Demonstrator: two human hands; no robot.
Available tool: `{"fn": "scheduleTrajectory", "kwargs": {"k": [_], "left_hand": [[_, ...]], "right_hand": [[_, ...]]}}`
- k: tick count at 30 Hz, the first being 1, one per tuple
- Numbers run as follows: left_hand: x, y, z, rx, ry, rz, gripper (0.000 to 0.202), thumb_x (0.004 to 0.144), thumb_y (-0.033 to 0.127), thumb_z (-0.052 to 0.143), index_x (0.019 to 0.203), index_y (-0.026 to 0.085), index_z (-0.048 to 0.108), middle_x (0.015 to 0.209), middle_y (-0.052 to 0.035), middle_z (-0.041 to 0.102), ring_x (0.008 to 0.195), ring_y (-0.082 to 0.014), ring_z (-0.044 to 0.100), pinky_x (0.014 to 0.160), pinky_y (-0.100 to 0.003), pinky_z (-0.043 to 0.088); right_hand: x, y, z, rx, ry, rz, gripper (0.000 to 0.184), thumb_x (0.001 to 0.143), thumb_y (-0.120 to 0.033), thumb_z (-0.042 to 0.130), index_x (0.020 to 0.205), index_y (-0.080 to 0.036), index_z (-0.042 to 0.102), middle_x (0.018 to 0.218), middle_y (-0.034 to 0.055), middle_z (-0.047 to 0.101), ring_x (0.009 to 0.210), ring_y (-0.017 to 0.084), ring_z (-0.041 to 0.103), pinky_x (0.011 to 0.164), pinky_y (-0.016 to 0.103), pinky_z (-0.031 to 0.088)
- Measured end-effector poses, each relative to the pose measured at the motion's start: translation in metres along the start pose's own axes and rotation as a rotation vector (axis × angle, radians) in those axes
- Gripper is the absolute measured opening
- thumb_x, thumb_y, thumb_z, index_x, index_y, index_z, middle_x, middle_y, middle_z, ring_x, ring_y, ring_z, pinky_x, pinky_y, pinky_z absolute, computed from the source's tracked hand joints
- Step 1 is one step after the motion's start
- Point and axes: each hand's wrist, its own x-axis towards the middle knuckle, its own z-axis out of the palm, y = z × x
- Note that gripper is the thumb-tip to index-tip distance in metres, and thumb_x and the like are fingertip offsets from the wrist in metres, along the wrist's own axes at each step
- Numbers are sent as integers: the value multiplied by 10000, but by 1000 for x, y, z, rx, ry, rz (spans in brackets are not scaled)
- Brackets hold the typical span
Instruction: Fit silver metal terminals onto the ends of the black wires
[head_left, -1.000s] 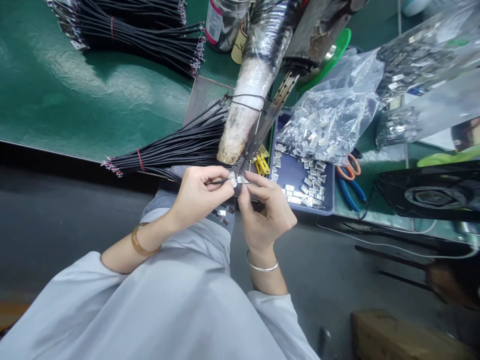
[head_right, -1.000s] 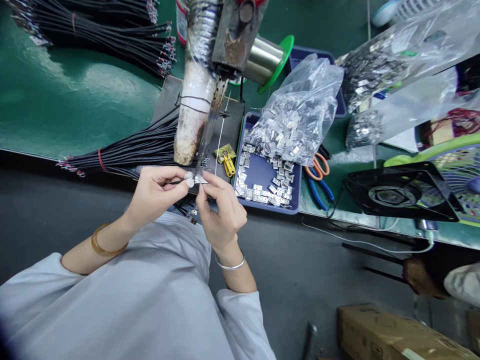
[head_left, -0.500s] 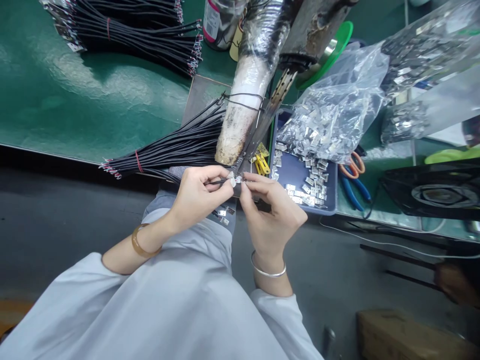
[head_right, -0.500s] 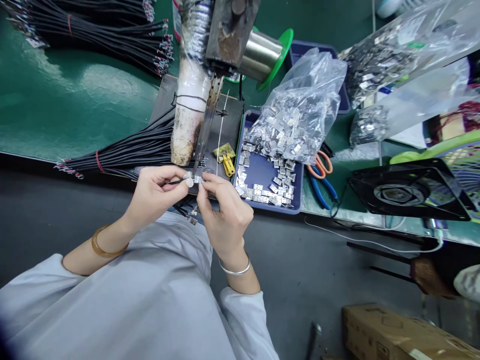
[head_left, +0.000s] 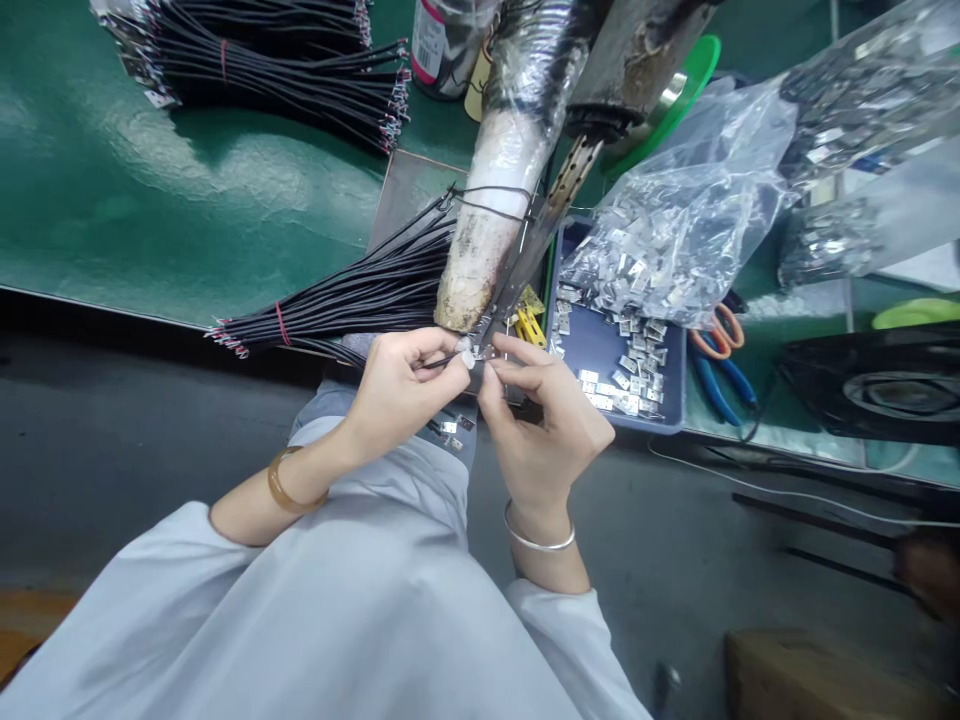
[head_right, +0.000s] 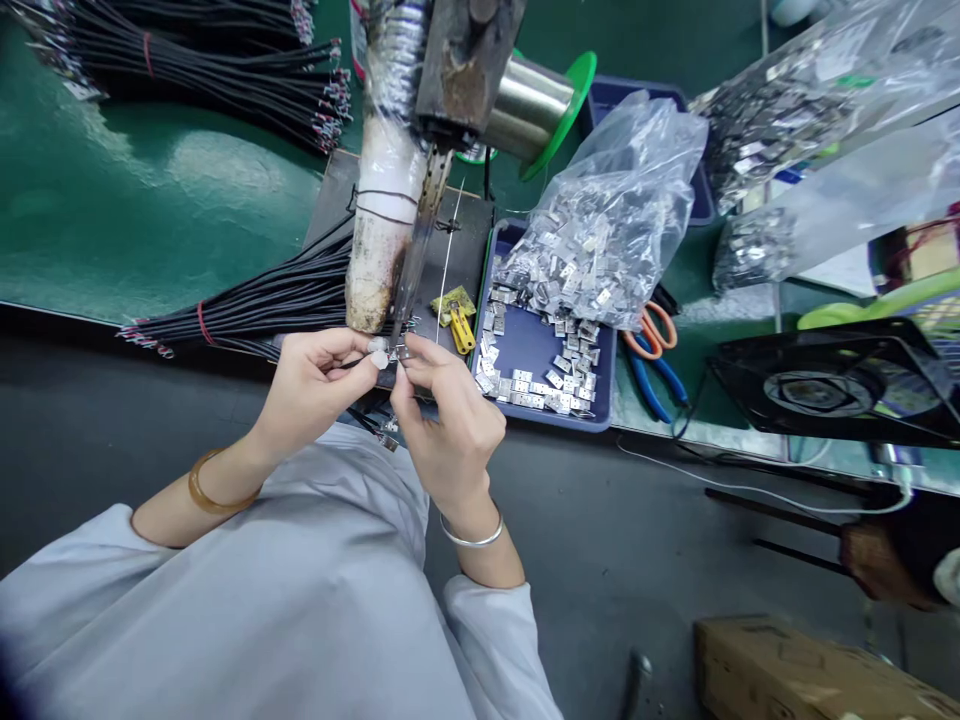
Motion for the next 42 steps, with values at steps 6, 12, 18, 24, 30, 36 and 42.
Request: {"fn": "scheduleTrajectory", "kwargs": {"k": [6,12,18,24,30,36,42], "left_hand": [[0,1,-2,48,10,101,147,748,207,630,674,117,720,535,51,453,484,-38,268,421,-170,192],[0,2,-2,57,5,105,136,736,196,624,672,115,714,516,66,400,480,-40,243,418,-179,174],[-1,2,-2,72,-58,15,156,733,201,585,599,130,619,539,60,387,509,-43,268,438,-167,222],[-2,-2,-5,113,-92,51,141,756,223,592,671,129,654,517,79,331,486,-44,239,436,-178,204],[-5,-7,-9,108,-74,156,163,819,232,629,728,124,710,586,26,535,514,-57,373,461,-177,305],[-5,-3,-10,127,-83,179,167,802,183,630,705,124,753,587,17,589,513,-56,386,463,-174,313],[-4,-2,-6,122,-18,107,162,775,186,619,696,122,745,556,44,513,513,-47,350,456,-149,305]], "right_hand": [[2,-1,1,-8,30,-39,193,879,-66,723,882,-248,656,989,11,819,953,188,797,812,290,632],[-3,-3,-3,-35,24,-32,178,887,-97,709,868,-243,609,1061,38,820,932,178,801,781,270,637],[-5,-1,-6,-81,-24,-89,199,894,-77,703,875,-245,598,1016,42,824,899,165,804,763,242,637],[-8,-1,-3,-108,33,-127,202,876,-58,734,908,-236,643,994,36,826,859,163,805,748,232,632],[-7,-2,-1,47,44,80,150,891,-101,732,870,-234,665,938,2,816,833,143,793,681,217,631],[-4,-2,-3,123,-14,149,133,899,-118,722,839,-227,675,938,4,803,861,150,783,679,239,630],[0,2,1,21,10,17,139,889,-111,747,873,-234,684,959,1,805,880,155,778,781,272,616]]}}
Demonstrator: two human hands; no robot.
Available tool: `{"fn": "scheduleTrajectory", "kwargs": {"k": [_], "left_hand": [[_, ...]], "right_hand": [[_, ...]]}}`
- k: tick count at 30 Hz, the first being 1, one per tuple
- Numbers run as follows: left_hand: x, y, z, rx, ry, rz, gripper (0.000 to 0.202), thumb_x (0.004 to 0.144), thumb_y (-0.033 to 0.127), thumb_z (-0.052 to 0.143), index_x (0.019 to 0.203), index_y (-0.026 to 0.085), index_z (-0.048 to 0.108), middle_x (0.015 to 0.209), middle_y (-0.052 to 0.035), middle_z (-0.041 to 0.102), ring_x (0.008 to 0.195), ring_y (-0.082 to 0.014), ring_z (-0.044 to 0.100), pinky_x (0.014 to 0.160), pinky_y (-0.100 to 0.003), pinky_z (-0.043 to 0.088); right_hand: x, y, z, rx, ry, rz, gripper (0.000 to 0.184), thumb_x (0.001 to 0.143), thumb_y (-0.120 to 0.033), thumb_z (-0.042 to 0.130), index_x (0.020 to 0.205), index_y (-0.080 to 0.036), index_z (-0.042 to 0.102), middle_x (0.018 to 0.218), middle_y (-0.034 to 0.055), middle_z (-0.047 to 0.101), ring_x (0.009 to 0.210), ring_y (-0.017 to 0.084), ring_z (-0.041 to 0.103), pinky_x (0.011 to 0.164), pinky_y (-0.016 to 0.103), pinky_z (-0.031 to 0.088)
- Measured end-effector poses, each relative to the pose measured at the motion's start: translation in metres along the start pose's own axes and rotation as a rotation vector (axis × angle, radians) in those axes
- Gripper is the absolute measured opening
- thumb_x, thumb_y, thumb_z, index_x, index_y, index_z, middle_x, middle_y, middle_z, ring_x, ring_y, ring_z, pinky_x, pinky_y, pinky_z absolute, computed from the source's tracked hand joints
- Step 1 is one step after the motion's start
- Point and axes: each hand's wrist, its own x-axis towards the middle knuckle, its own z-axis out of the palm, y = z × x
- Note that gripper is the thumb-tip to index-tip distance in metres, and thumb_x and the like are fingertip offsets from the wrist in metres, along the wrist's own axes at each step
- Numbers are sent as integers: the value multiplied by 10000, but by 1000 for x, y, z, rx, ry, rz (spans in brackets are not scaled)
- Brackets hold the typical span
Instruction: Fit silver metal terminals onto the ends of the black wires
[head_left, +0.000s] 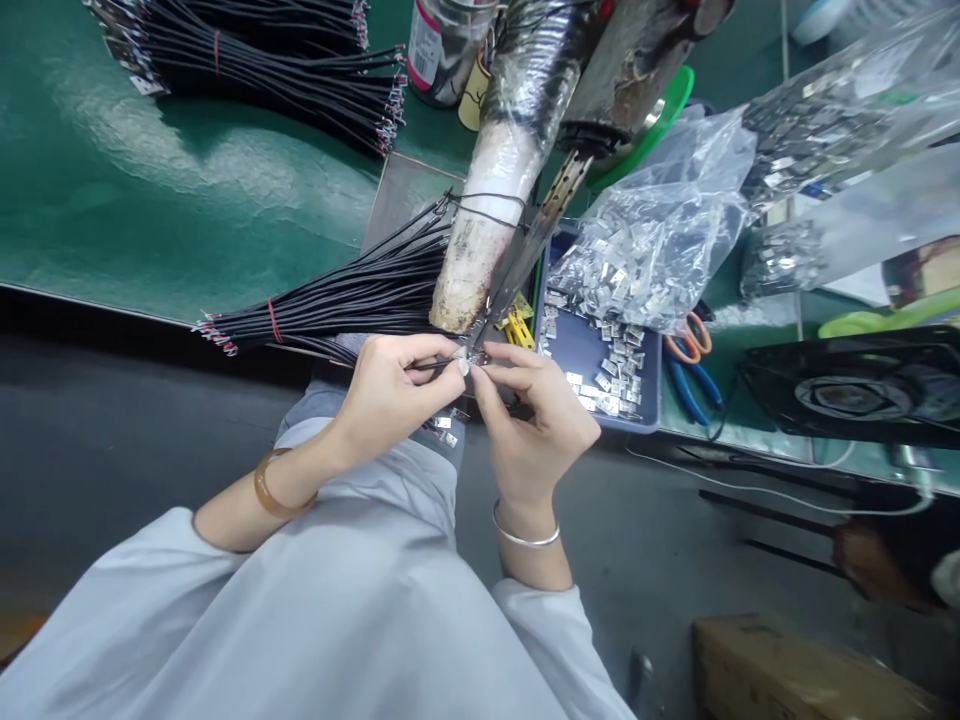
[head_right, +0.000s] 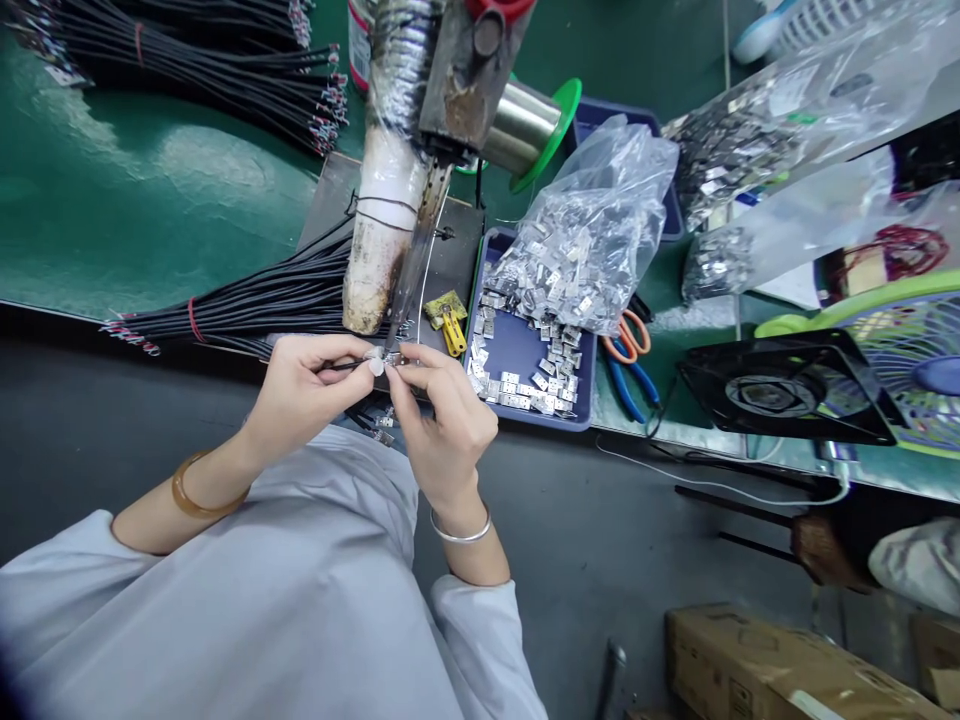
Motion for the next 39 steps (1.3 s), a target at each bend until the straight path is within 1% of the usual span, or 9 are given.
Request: {"fn": "scheduleTrajectory", "kwargs": {"k": [4,11,15,18,20,27,31,34,39], "left_hand": [[3,2,0,16,24,25,172,766,212,623,728,117,761,599,18,588,542,-59,417,474,-146,345],[4,7,-5,26,-118,-62,193,781,214,606,718,115,758,562,26,561,498,-51,348,437,-163,262],[1,4,-7,145,-159,112,184,796,163,597,726,124,763,566,23,603,499,-53,381,465,-170,297],[-1,1,-10,221,-174,292,175,798,144,601,703,131,746,554,22,602,495,-57,382,485,-185,318],[-1,0,-14,209,-198,289,152,774,136,601,686,130,725,550,22,585,496,-60,393,476,-186,314],[5,8,-27,-84,-368,-93,187,775,219,636,620,121,678,517,34,481,489,-60,357,455,-187,285],[4,7,-25,-88,-384,-122,229,787,255,679,602,119,675,508,32,486,494,-62,359,460,-195,285],[1,2,-21,-18,-321,-46,219,822,259,660,664,118,714,574,0,590,537,-79,435,489,-198,331],[-1,-2,-21,86,-261,91,203,848,212,590,709,133,714,619,-2,621,557,-85,452,514,-206,346]], "right_hand": [[3,0,0,-18,24,-55,159,883,-100,750,886,-243,679,966,6,810,876,157,780,785,270,612],[-5,0,-7,-75,-35,-138,196,890,-80,725,900,-249,624,977,28,815,853,159,794,743,244,628],[-6,1,-9,48,-44,86,115,960,-149,653,936,-237,584,882,-14,773,668,107,749,597,193,575],[-2,3,-9,183,-172,272,124,995,-193,586,903,-241,516,630,-110,588,418,59,550,438,169,446],[-1,4,-8,238,-213,299,136,994,-201,571,890,-243,493,592,-126,510,407,58,513,438,169,436],[-14,9,-8,138,-121,63,92,964,-177,630,915,-237,580,829,-22,718,734,129,750,665,232,612],[-19,5,-15,209,78,115,56,994,-244,625,938,-243,614,653,-78,634,432,81,597,404,176,443],[-19,-2,-23,99,239,77,91,977,-321,660,920,-252,680,598,-75,575,378,76,475,359,213,337],[-15,-9,-23,-126,-63,36,65,947,-284,705,1005,-267,729,524,-105,502,391,61,434,413,205,350]]}}
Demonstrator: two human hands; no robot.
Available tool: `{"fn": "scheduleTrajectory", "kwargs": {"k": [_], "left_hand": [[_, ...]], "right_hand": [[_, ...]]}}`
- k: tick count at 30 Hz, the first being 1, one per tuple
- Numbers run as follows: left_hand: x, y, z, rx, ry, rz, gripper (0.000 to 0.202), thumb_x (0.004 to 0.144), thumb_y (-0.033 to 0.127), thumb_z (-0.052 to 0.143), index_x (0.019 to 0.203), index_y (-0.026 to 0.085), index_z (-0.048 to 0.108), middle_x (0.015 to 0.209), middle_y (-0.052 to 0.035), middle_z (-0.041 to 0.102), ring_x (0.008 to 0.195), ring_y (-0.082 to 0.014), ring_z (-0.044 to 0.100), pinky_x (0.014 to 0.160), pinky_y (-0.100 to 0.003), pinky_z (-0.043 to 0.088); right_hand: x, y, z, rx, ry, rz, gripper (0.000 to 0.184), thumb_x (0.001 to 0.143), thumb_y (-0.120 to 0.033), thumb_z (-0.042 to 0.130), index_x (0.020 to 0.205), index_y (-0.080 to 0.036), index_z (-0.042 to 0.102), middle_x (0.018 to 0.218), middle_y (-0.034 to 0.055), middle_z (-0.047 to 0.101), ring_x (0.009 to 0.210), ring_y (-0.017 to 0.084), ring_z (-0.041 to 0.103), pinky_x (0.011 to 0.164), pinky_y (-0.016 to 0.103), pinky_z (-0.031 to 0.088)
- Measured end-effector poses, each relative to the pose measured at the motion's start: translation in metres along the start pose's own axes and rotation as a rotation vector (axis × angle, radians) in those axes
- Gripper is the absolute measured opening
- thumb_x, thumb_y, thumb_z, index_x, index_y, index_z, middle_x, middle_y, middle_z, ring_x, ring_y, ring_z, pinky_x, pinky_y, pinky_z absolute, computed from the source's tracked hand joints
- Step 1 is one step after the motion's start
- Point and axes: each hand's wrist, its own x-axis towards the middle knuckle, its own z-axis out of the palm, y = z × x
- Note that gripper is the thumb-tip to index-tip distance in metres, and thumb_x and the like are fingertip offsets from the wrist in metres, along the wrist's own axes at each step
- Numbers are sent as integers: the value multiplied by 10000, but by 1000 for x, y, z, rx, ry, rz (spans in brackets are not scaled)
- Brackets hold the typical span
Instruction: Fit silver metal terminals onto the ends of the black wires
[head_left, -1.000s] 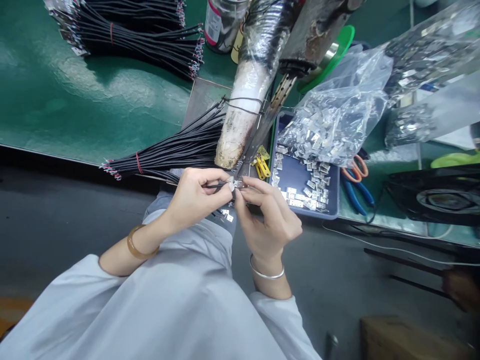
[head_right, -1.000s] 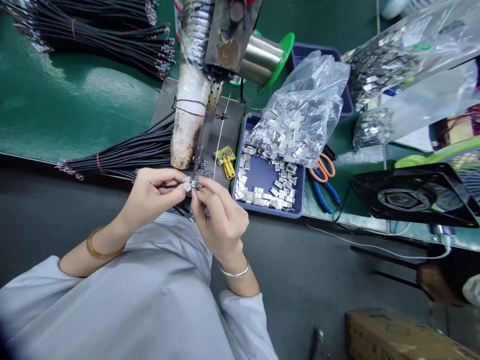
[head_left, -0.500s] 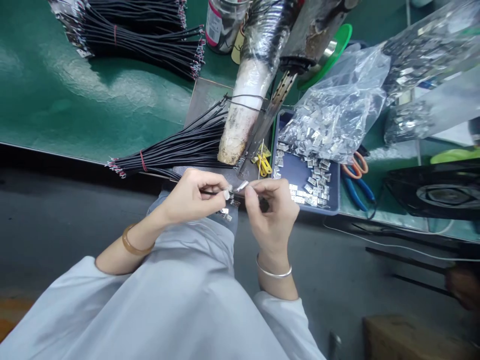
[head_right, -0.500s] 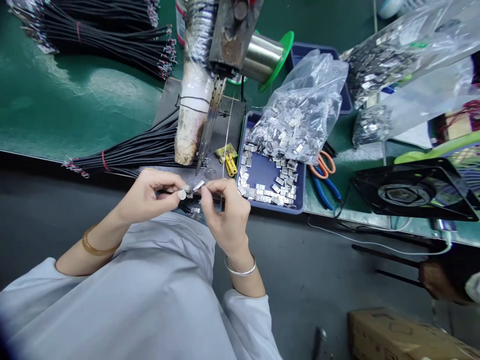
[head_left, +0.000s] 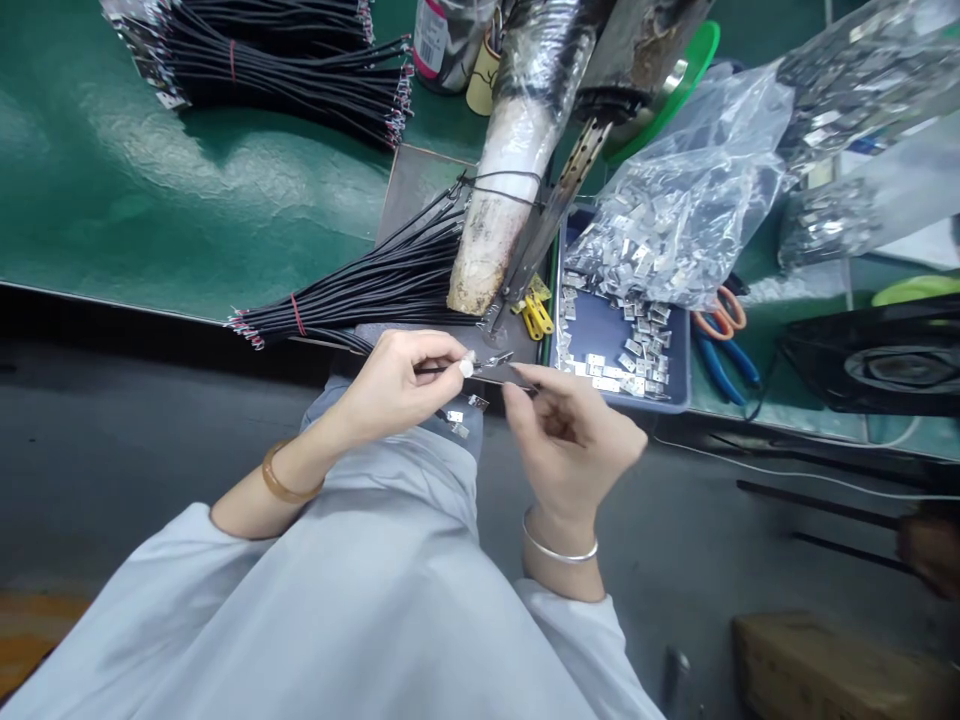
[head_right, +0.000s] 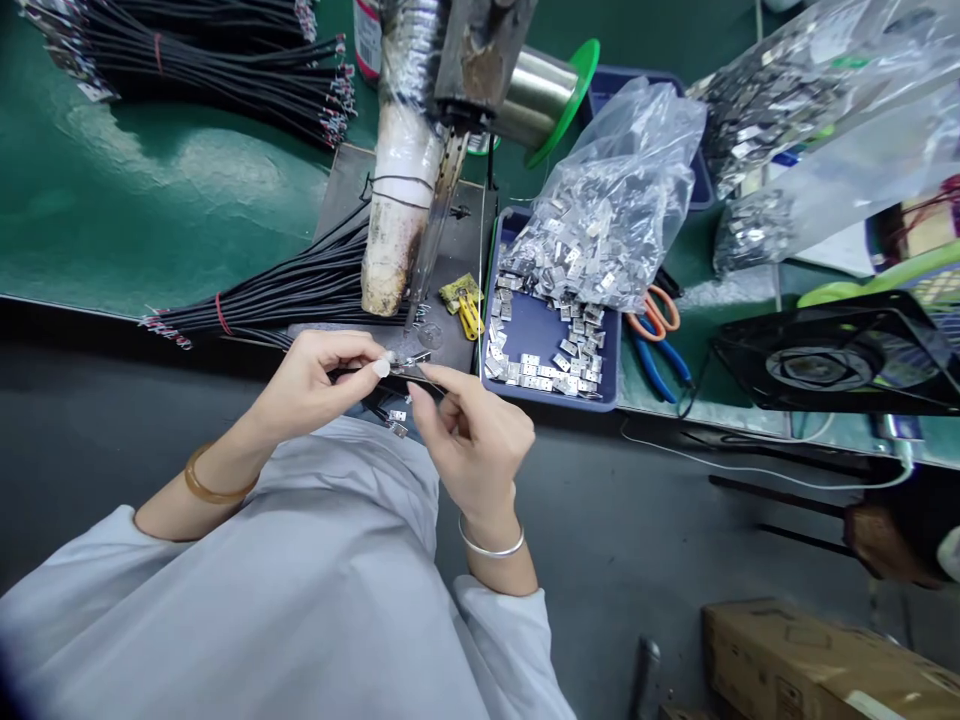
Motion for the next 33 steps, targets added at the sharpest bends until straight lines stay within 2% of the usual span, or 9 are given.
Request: {"fn": "scheduleTrajectory", "kwargs": {"k": [5,11,14,17,20,24,29,31,33], "left_hand": [[-2,-3,2,71,25,39,178,835,175,598,687,146,691,585,24,574,541,-80,432,531,-219,340],[-4,-5,6,10,102,3,129,811,219,669,704,152,695,626,10,626,531,-77,445,499,-219,331],[-4,-4,5,-63,84,-3,119,800,216,687,699,155,698,647,4,645,540,-77,463,501,-219,337],[-3,-1,2,-106,56,7,109,782,194,689,681,154,701,647,8,639,543,-72,459,509,-217,342],[-2,0,1,-113,49,5,101,762,188,689,669,150,701,637,13,620,547,-70,448,515,-214,342],[0,1,1,-134,44,-43,92,743,187,676,672,137,705,610,25,579,520,-56,388,480,-206,290],[4,3,6,-154,31,-128,158,752,245,681,687,120,754,606,6,583,519,-62,378,471,-211,272],[4,4,8,-169,62,-155,180,754,262,681,685,115,759,617,-6,603,527,-67,392,482,-216,281],[5,4,11,-175,108,-164,172,745,250,675,677,112,752,571,14,551,512,-59,349,488,-218,266]], "right_hand": [[2,2,17,-44,-52,-101,42,962,-218,667,920,-220,669,515,-115,474,395,40,430,455,182,347],[0,1,23,314,-138,244,120,981,-247,584,865,-222,568,560,-108,482,423,50,429,441,167,339],[5,2,21,521,-50,389,194,985,-329,578,827,-226,536,519,-121,405,387,50,359,393,168,268],[11,5,18,460,19,428,277,958,-398,625,762,-209,575,515,-97,453,407,55,402,405,176,295],[14,8,17,433,-144,444,309,931,-415,663,716,-196,620,514,-70,532,426,70,476,429,188,362],[11,9,18,484,-173,354,184,936,-323,662,797,-202,679,631,-48,646,483,82,563,458,192,420],[7,9,18,186,-26,36,119,960,-178,642,969,-235,746,808,-11,732,607,101,632,567,229,496],[6,9,17,103,56,-61,134,956,-172,664,1012,-254,754,770,-21,721,609,100,633,576,228,492],[5,9,17,135,160,-27,152,976,-214,647,1084,-267,740,637,-57,629,478,80,529,480,221,422]]}}
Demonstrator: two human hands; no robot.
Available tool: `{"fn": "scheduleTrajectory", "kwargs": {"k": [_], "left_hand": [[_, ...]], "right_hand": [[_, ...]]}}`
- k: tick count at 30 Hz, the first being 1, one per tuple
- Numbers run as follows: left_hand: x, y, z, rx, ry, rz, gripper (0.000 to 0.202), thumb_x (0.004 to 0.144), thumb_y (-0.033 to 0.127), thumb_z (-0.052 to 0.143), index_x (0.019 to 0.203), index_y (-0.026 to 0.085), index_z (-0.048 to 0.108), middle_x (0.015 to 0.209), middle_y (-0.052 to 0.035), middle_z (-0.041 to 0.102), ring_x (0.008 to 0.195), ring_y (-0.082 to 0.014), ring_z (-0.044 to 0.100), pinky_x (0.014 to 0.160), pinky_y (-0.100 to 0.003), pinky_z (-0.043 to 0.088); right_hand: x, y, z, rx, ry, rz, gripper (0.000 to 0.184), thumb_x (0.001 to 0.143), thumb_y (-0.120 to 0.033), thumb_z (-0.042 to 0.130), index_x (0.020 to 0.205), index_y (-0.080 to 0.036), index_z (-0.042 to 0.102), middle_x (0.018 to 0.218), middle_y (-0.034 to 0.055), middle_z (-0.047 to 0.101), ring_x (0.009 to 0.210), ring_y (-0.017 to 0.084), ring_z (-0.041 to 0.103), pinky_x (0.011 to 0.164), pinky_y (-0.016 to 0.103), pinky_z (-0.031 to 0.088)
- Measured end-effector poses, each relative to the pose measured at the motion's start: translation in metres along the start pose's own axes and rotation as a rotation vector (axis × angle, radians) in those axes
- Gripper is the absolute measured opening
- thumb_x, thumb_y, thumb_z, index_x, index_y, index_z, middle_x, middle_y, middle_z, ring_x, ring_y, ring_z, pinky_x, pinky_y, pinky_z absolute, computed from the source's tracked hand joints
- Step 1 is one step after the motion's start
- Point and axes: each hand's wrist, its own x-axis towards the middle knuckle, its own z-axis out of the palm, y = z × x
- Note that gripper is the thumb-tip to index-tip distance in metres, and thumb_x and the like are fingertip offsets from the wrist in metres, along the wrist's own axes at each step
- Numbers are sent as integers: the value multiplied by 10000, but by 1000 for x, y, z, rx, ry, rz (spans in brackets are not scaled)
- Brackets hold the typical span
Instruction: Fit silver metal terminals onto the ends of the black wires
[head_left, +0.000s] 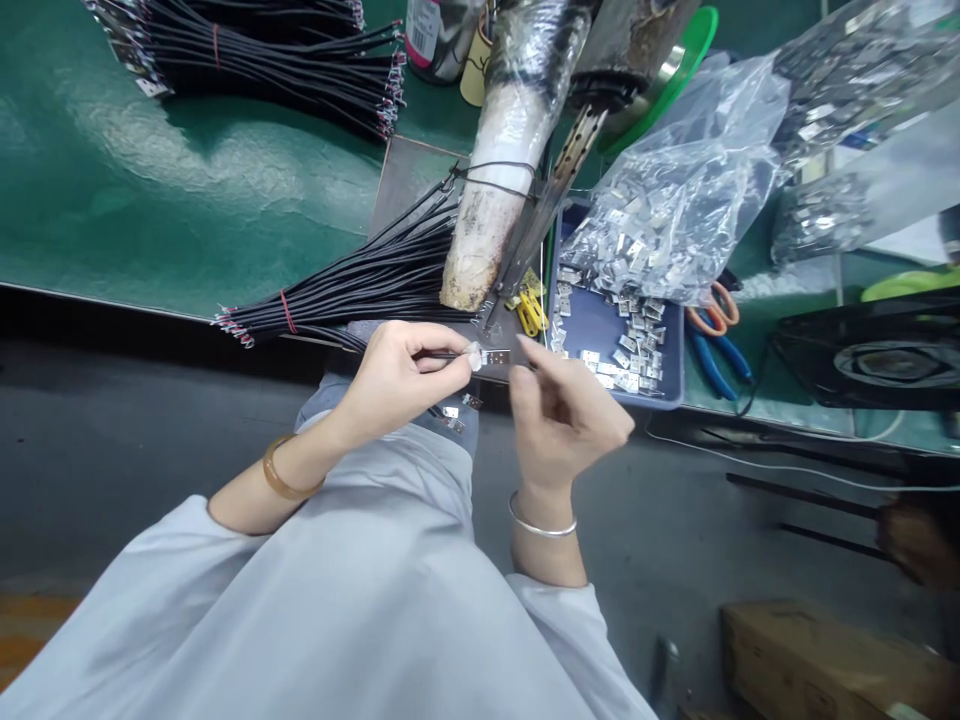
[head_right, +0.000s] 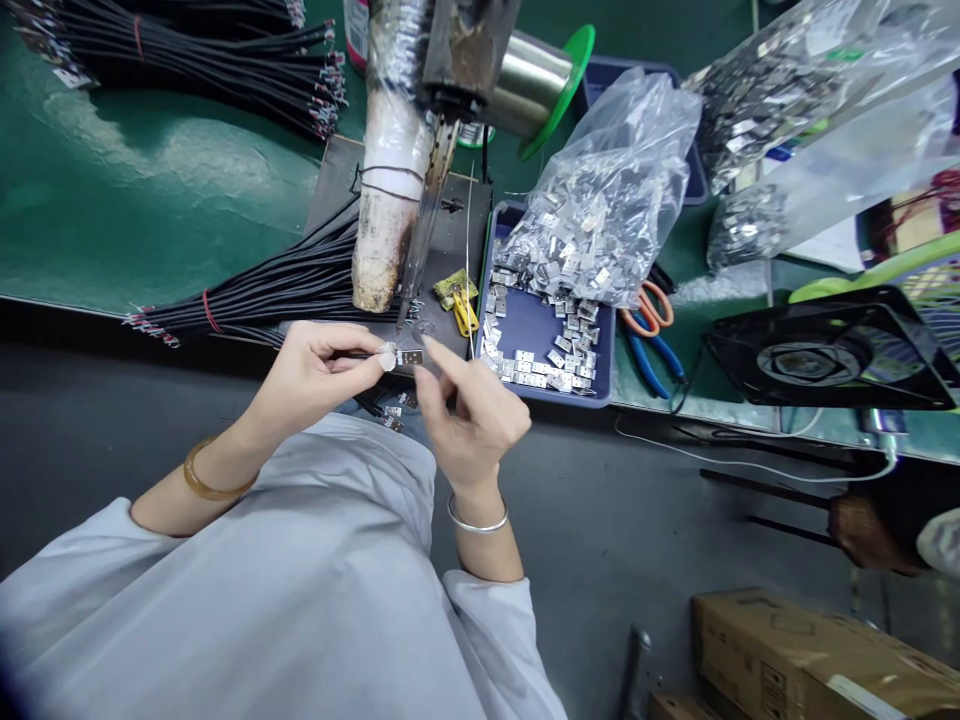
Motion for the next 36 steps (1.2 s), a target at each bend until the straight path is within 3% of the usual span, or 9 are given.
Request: {"fn": "scheduleTrajectory", "kwargs": {"k": [3,5,7,9,13,19,24,31,36], "left_hand": [[0,0,3,-6,48,10,145,729,222,661,654,115,725,493,66,379,493,-44,238,488,-219,214],[1,1,4,-22,66,5,137,717,219,658,635,118,700,492,77,332,493,-41,203,482,-219,188],[3,2,5,-42,84,-11,137,706,228,665,625,118,682,505,73,346,493,-40,204,473,-218,174],[4,3,6,-47,89,-26,143,703,238,673,627,117,678,513,65,371,494,-43,225,471,-217,172],[6,4,4,8,72,10,149,728,233,674,639,115,696,502,59,379,503,-55,267,488,-219,210],[9,1,2,47,129,102,90,708,187,693,648,130,731,554,42,470,508,-58,324,497,-224,253],[10,-1,5,45,164,121,70,702,160,697,658,130,741,545,56,430,495,-55,319,494,-225,259],[9,2,2,53,119,92,150,751,192,671,625,136,730,550,30,477,511,-67,335,491,-227,275],[9,2,5,45,149,79,119,706,154,656,598,134,702,526,43,454,497,-56,309,484,-219,261]], "right_hand": [[-2,0,-1,163,128,140,223,1021,-257,565,1229,-267,646,598,-86,587,371,75,453,383,213,356],[-4,0,0,222,141,188,225,1025,-222,556,1242,-263,603,734,-60,706,427,90,587,408,206,453],[-6,1,1,194,114,157,185,999,-171,604,1161,-255,631,893,-25,782,621,127,743,545,234,597],[-7,2,3,115,70,39,151,947,-132,681,1049,-243,668,965,-1,807,825,169,801,719,278,663],[-5,4,9,-20,-20,-108,162,907,-96,721,971,-236,670,1052,36,821,910,177,805,799,275,656],[1,5,15,43,-23,-29,146,916,-98,702,930,-233,647,1014,23,818,964,186,799,786,292,654],[4,8,17,71,-24,-40,144,907,-100,718,926,-233,665,1014,13,817,976,190,797,802,305,653],[4,8,15,99,-63,37,144,908,-95,708,907,-234,666,1015,1,821,931,172,801,722,261,647],[3,7,13,33,-67,-25,143,914,-100,711,929,-237,672,1060,15,824,911,167,804,721,249,641]]}}
